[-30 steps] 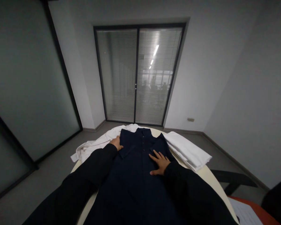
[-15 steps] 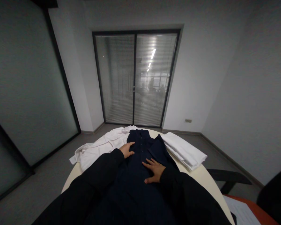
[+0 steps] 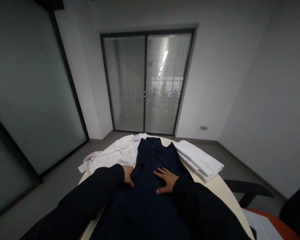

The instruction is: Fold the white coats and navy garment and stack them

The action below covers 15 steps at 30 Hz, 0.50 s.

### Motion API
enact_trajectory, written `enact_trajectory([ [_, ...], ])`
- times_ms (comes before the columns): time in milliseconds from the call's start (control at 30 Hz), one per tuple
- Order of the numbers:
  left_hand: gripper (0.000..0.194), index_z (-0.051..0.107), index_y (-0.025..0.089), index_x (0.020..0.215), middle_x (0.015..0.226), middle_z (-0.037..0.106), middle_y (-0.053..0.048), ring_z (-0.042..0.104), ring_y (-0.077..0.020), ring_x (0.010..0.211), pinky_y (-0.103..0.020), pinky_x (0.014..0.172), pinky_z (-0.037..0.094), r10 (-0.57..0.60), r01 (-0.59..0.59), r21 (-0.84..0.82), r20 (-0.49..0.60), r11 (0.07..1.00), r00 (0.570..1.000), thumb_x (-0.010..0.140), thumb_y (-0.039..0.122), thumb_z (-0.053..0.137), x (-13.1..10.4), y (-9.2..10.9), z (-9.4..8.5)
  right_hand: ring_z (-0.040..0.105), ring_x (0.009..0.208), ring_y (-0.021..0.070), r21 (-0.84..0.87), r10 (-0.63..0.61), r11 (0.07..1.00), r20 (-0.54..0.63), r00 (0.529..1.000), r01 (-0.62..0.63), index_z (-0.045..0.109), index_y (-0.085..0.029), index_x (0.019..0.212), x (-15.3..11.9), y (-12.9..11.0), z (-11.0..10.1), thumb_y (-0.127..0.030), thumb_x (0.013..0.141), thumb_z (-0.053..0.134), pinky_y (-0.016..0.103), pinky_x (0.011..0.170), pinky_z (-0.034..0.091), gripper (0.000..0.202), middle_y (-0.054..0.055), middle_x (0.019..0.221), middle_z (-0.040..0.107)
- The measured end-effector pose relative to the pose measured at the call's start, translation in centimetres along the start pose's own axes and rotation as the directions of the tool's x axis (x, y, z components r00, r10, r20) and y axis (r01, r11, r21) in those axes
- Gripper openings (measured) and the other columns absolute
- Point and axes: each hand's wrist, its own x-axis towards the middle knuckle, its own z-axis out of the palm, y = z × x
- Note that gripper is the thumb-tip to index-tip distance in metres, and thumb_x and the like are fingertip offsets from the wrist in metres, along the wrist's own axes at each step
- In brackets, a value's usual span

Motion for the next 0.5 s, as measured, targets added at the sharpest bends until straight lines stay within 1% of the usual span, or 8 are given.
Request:
enact_trajectory([
  [67, 0.043, 0.067, 0.020, 0.091, 0.092, 0.073, -0.005, 0.068, -0.0288, 0.090, -0.033, 0.076, 0.052, 0.004, -0.006, 0.018, 0.123, 1.000, 0.992, 0.054, 0.037, 0.081, -1.3, 0.4, -0.2, 0.011, 0.143, 0.0418, 0.005, -0.003, 1.000, 0.003, 1.000, 0.003, 0.026, -0.029, 0.149, 0.0, 0.0, 0.0, -0.070, 0.057, 0.071, 0.059, 0.112, 0.017, 0.111, 0.013, 0.158, 0.017],
  [100, 0.046, 0.065, 0.021, 0.095, 0.092, 0.072, -0.005, 0.068, -0.0286, 0.089, -0.033, 0.075, 0.052, 0.011, -0.015, 0.026, 0.139, 1.000, 0.990, 0.054, 0.035, 0.081, -1.9, 0.8, -0.3, 0.011, 0.143, 0.0418, 0.006, -0.005, 1.000, 0.005, 1.000, 0.005, 0.026, -0.029, 0.150, 0.0, 0.0, 0.0, -0.070, 0.057, 0.071, 0.059, 0.113, 0.017, 0.111, 0.013, 0.158, 0.017],
  [167, 0.056, 0.060, 0.020, 0.106, 0.094, 0.072, -0.006, 0.068, -0.0280, 0.086, -0.033, 0.072, 0.052, 0.052, -0.057, 0.048, 0.095, 0.997, 0.994, 0.056, 0.035, 0.080, -2.6, 1.9, -0.4, 0.010, 0.143, 0.0416, 0.004, -0.005, 1.000, 0.008, 1.000, 0.005, 0.026, -0.028, 0.150, 0.0, -0.1, 0.0, -0.070, 0.057, 0.072, 0.058, 0.113, 0.017, 0.112, 0.014, 0.158, 0.017],
  [233, 0.063, 0.052, 0.019, 0.117, 0.094, 0.071, -0.006, 0.067, -0.0260, 0.083, -0.031, 0.069, 0.051, 0.118, -0.118, 0.045, 0.003, 0.992, 0.993, 0.061, 0.035, 0.078, -3.0, 3.2, -0.3, 0.010, 0.144, 0.0412, 0.003, 0.001, 1.000, 0.010, 1.000, -0.001, 0.026, -0.028, 0.150, -0.1, -0.2, 0.0, -0.069, 0.056, 0.072, 0.058, 0.113, 0.017, 0.112, 0.014, 0.158, 0.017],
  [300, 0.061, 0.045, 0.019, 0.124, 0.085, 0.070, -0.002, 0.067, -0.0216, 0.077, -0.028, 0.066, 0.050, 0.183, -0.185, -0.037, -0.064, 0.982, 0.981, 0.071, 0.032, 0.071, -3.0, 4.2, 0.1, 0.010, 0.144, 0.0409, 0.004, 0.006, 1.000, 0.011, 1.000, -0.006, 0.027, -0.027, 0.150, -0.1, -0.3, -0.1, -0.068, 0.057, 0.073, 0.056, 0.113, 0.017, 0.112, 0.014, 0.158, 0.017],
  [367, 0.058, 0.038, 0.021, 0.130, 0.080, 0.069, 0.001, 0.066, -0.0171, 0.065, -0.025, 0.061, 0.049, 0.234, -0.241, -0.168, -0.060, 0.956, 0.970, 0.079, 0.029, 0.064, -2.7, 4.7, 0.8, 0.013, 0.143, 0.0405, 0.002, 0.003, 1.000, 0.002, 1.000, -0.003, 0.027, -0.024, 0.150, -0.3, -0.4, -0.2, -0.066, 0.058, 0.073, 0.054, 0.113, 0.018, 0.111, 0.015, 0.157, 0.019],
  [433, 0.053, 0.034, 0.023, 0.132, 0.083, 0.069, 0.001, 0.063, -0.0137, 0.052, -0.023, 0.052, 0.048, 0.257, -0.239, -0.286, 0.029, 0.928, 0.966, 0.085, 0.028, 0.057, -2.1, 4.4, 1.5, 0.021, 0.141, 0.0400, -0.015, -0.022, 1.000, -0.026, 0.999, 0.022, 0.033, -0.020, 0.148, -0.5, -0.7, -0.6, -0.062, 0.060, 0.074, 0.050, 0.112, 0.024, 0.106, 0.017, 0.154, 0.026],
  [500, 0.045, 0.033, 0.024, 0.131, 0.087, 0.070, 0.001, 0.060, -0.0115, 0.045, -0.023, 0.047, 0.046, 0.255, -0.215, -0.329, 0.083, 0.919, 0.963, 0.089, 0.023, 0.048, -1.3, 3.7, 2.1, 0.041, 0.131, 0.0378, -0.052, -0.065, 0.997, -0.062, 0.996, 0.062, 0.049, -0.017, 0.138, -1.0, -1.4, -1.2, -0.056, 0.061, 0.076, 0.045, 0.105, 0.035, 0.090, 0.018, 0.142, 0.045],
])
